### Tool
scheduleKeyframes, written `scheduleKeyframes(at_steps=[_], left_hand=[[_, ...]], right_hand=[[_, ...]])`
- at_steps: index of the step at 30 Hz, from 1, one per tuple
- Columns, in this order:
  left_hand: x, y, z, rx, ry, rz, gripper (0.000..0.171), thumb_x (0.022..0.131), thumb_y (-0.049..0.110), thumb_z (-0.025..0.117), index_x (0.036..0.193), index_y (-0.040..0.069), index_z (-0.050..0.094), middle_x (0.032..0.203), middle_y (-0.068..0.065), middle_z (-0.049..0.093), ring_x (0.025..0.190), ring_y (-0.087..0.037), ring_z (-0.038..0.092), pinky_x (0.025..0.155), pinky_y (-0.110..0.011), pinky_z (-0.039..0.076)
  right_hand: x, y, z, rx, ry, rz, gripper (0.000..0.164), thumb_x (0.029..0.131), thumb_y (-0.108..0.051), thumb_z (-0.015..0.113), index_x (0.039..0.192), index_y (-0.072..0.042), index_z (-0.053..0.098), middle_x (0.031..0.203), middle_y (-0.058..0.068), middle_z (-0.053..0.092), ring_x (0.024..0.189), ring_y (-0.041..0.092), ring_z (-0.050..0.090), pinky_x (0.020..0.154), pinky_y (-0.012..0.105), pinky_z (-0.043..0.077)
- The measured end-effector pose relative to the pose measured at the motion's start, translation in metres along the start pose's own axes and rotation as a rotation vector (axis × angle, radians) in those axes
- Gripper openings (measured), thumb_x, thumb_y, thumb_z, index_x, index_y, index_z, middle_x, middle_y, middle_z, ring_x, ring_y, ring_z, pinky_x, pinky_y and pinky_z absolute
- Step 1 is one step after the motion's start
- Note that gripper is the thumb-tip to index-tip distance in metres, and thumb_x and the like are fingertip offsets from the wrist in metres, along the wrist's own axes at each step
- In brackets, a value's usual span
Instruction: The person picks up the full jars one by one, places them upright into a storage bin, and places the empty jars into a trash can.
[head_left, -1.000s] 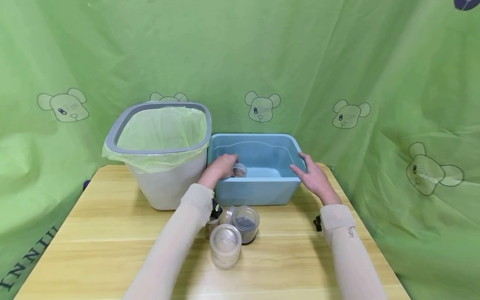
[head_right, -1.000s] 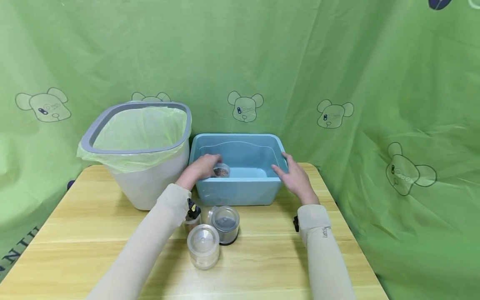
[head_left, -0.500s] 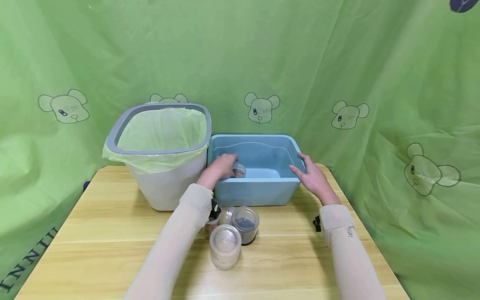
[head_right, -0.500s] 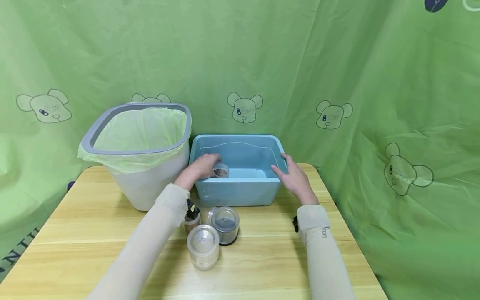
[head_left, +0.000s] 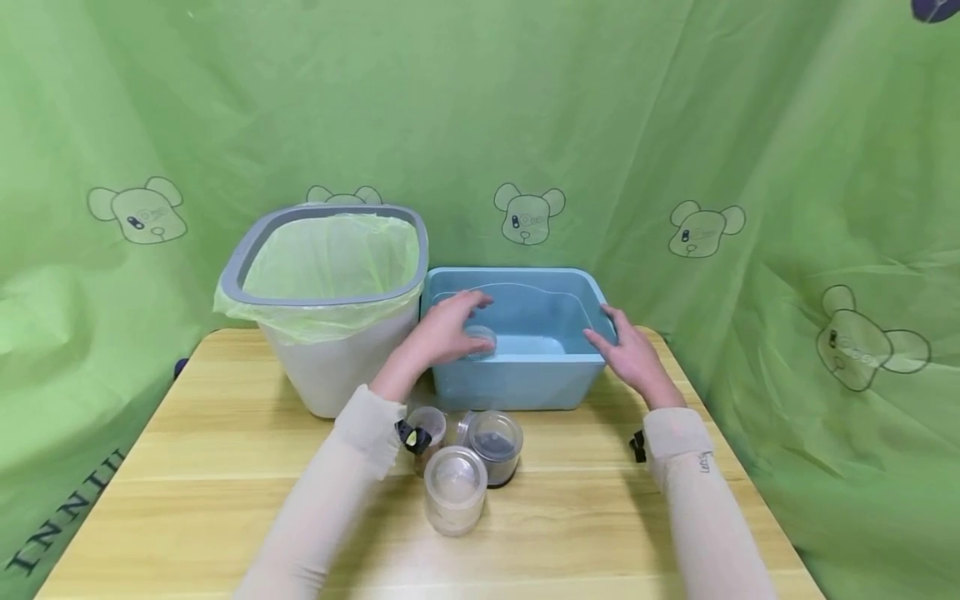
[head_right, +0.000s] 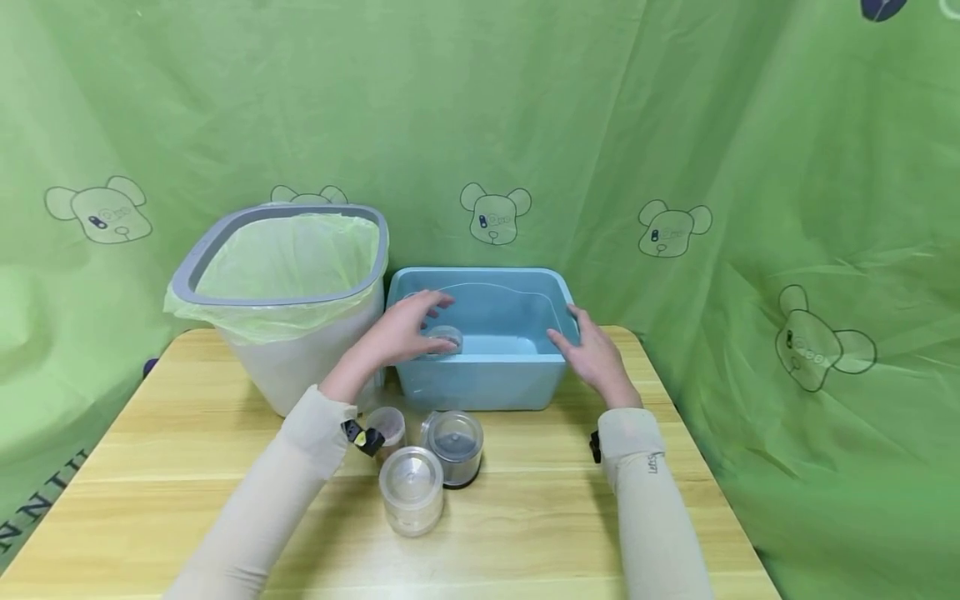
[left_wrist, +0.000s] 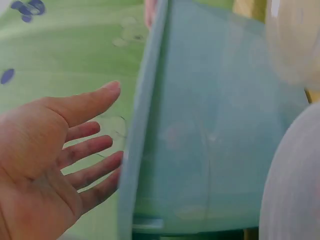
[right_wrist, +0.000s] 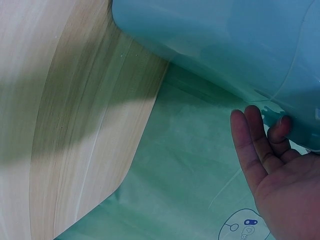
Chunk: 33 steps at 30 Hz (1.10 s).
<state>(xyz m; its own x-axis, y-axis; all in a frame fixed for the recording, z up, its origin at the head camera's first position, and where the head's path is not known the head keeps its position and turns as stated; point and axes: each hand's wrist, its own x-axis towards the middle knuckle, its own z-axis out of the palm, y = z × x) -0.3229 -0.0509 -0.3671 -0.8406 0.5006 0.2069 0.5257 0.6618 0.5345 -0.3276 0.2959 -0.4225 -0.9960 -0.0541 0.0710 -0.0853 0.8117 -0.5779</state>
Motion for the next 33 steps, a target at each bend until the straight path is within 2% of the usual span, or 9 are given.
scheduleKeyframes(at_steps=[4,8,12,16,20,25,29,33], left_hand=[[-0.02,0.008,-0.002,-0.02,0.044,0.052,0.072,0.088,0.032,0.084,0.15,0.011,0.051,0.151,-0.007,0.057,0.132,-0.027,0.06,0.113,-0.045,0.048],[-0.044,0.007,-0.001,-0.045,0.09,0.119,0.071,0.086,0.032,0.085,0.147,0.013,0.055,0.141,-0.003,0.062,0.126,-0.023,0.062,0.108,-0.043,0.052],[-0.07,0.004,0.0,-0.117,0.095,0.2,0.069,0.084,0.027,0.088,0.145,0.014,0.057,0.134,-0.002,0.064,0.122,-0.024,0.063,0.105,-0.042,0.054],[-0.095,-0.003,0.003,-0.132,0.088,0.239,0.071,0.082,0.026,0.089,0.145,0.014,0.058,0.134,-0.004,0.065,0.123,-0.027,0.063,0.104,-0.044,0.054],[-0.114,-0.015,0.009,-0.111,0.065,0.216,0.072,0.082,0.027,0.089,0.145,0.014,0.057,0.14,-0.003,0.064,0.127,-0.023,0.061,0.108,-0.044,0.052],[-0.134,-0.034,0.019,-0.131,0.043,0.148,0.071,0.083,0.025,0.088,0.146,0.013,0.057,0.141,-0.005,0.063,0.128,-0.025,0.061,0.11,-0.047,0.051],[-0.145,-0.048,0.03,-0.138,0.042,0.104,0.073,0.082,0.028,0.089,0.145,0.014,0.057,0.139,-0.005,0.064,0.126,-0.027,0.063,0.107,-0.048,0.053],[-0.15,-0.057,0.041,-0.14,0.022,0.092,0.073,0.081,0.031,0.089,0.144,0.014,0.058,0.139,-0.006,0.064,0.125,-0.03,0.063,0.107,-0.051,0.052]], right_hand=[[0.0,0.001,-0.001,0.003,0.001,-0.001,0.086,0.103,-0.064,0.045,0.167,-0.016,0.012,0.167,0.031,0.023,0.149,0.057,0.027,0.118,0.074,0.025],[0.0,0.001,-0.001,0.004,0.004,0.002,0.086,0.103,-0.064,0.045,0.167,-0.016,0.012,0.167,0.031,0.023,0.149,0.057,0.027,0.118,0.073,0.025],[0.0,0.0,-0.001,0.004,0.0,-0.001,0.089,0.102,-0.069,0.042,0.168,-0.017,0.012,0.168,0.029,0.022,0.15,0.056,0.026,0.119,0.073,0.024],[-0.001,-0.001,0.0,0.003,0.001,-0.001,0.09,0.101,-0.07,0.041,0.168,-0.018,0.012,0.168,0.029,0.022,0.15,0.055,0.026,0.119,0.073,0.024],[-0.002,0.0,-0.001,0.005,0.008,0.002,0.088,0.102,-0.069,0.042,0.168,-0.018,0.012,0.168,0.029,0.022,0.15,0.055,0.026,0.119,0.073,0.024],[-0.001,0.0,0.0,0.005,0.012,-0.004,0.088,0.102,-0.068,0.042,0.167,-0.017,0.012,0.168,0.029,0.022,0.15,0.056,0.026,0.119,0.072,0.024],[-0.001,0.001,0.001,0.006,0.012,-0.003,0.089,0.102,-0.069,0.042,0.167,-0.017,0.013,0.168,0.029,0.022,0.15,0.055,0.026,0.119,0.072,0.024],[-0.001,0.001,0.0,0.009,0.014,0.0,0.088,0.102,-0.068,0.042,0.167,-0.017,0.013,0.168,0.029,0.022,0.15,0.055,0.026,0.12,0.071,0.024]])
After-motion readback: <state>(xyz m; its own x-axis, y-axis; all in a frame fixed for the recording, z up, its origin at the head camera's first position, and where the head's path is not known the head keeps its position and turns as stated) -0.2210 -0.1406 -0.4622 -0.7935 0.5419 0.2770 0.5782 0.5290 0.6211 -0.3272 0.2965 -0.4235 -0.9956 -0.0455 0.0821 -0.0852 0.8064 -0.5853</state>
